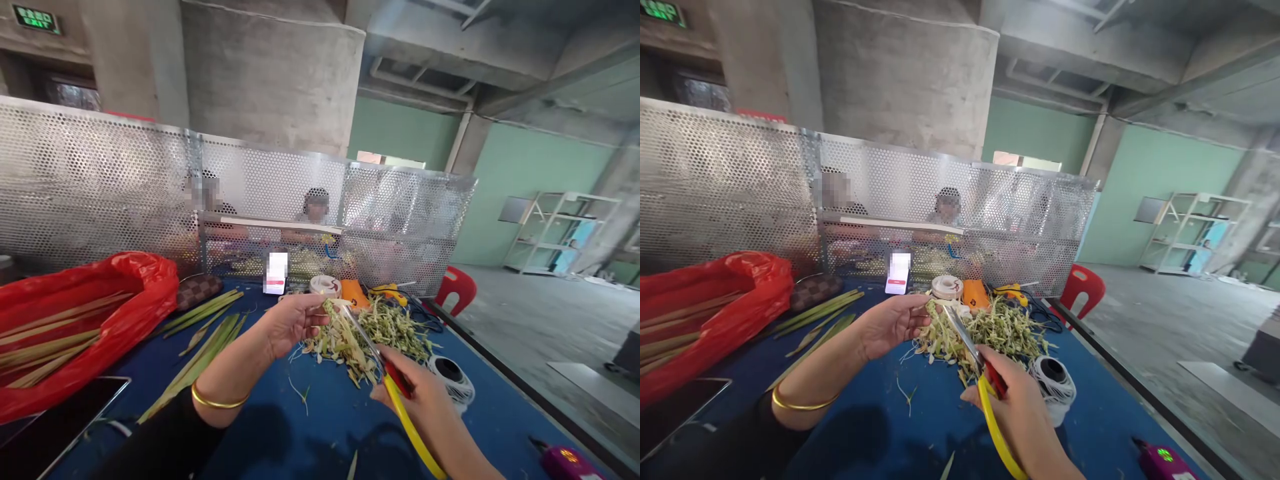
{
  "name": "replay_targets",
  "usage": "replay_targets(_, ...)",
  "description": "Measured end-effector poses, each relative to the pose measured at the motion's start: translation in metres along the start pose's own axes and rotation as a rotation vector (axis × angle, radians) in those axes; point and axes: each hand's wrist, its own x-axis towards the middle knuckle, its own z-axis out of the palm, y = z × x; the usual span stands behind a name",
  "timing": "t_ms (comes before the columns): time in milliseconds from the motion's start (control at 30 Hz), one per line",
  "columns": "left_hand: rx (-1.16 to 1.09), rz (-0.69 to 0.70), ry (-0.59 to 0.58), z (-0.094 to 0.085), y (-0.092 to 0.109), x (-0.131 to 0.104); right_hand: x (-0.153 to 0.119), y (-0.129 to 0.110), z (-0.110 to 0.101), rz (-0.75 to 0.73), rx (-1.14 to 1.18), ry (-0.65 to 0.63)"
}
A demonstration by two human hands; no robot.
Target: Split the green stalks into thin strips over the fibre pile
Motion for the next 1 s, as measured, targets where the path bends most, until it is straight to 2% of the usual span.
replay_targets(100, 0.013, -0.003, 0.005, 0.002, -0.001, 0.000, 0.000, -0.001, -0.003, -0.051, -0.059, -0.015)
replay_targets(567, 0.032, -0.012, -0.036, 0.003, -0.002, -0.002, -0.002, -0.008, -0.008, -0.066, -0.041, -0.045)
replay_targets(733, 0.034, -0.019, -0.018, 0.005, -0.002, -0.002, -0.004, -0.010, -0.010, -0.046, 0.025, -0.094)
replay_targets(867, 0.032, -0.013, -0.026, 0.004, -0.001, -0.002, -0.005, -0.014, -0.008, 0.022, 0.017, -0.066)
replay_targets(1000, 0.042, -0.006, -0.010, 0.005, -0.001, -0.002, -0.004, -0.014, -0.008, -0.003, 0.001, -0.052)
